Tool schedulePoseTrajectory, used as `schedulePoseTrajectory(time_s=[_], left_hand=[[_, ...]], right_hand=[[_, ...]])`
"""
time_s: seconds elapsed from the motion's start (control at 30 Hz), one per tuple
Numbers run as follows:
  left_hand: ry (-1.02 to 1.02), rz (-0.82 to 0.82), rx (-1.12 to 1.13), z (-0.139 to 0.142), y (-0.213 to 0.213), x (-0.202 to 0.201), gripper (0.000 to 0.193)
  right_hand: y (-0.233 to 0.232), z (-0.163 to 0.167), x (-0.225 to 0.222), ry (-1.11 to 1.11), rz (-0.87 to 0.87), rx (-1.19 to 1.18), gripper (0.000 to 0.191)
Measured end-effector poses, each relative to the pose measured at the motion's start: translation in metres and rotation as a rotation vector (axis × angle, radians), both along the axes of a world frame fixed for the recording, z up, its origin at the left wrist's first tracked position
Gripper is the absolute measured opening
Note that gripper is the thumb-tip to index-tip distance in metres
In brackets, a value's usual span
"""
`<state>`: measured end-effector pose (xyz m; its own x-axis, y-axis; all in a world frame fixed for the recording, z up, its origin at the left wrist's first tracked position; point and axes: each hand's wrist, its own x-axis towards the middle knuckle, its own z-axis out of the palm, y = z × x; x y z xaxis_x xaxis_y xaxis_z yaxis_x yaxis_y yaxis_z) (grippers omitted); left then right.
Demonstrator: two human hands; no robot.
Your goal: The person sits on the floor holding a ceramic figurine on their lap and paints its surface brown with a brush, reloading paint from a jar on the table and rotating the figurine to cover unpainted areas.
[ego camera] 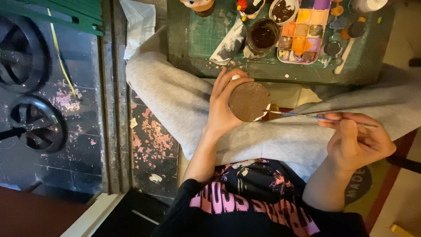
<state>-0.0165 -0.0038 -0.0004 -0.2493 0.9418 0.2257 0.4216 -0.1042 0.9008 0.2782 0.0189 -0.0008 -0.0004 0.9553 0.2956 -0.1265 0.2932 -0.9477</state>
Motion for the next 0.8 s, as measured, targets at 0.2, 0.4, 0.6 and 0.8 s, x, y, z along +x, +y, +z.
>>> schedulePoseTrajectory(time_s=[0.2,0.4,0.6,0.8], left_hand=[[0.006,-0.009,0.012,0.001,0.000,0.000,0.060],[-0.001,-0.007,0.024,0.001,0.000,-0.003,0.061],[-0.045,-0.024,0.021,0.003,0.000,-0.003,0.061],[-0.069,-0.028,0.023,0.004,-0.001,-0.003,0.060]], right_hand=[[0.001,0.005,-0.001,-0.065,-0.015,-0.012,0.012],[-0.002,0.005,0.005,-0.106,0.035,-0.058,0.007],[-0.003,-0.015,0.014,0.062,0.120,-0.114,0.012],[-0.001,-0.036,0.013,0.199,0.116,-0.207,0.016]])
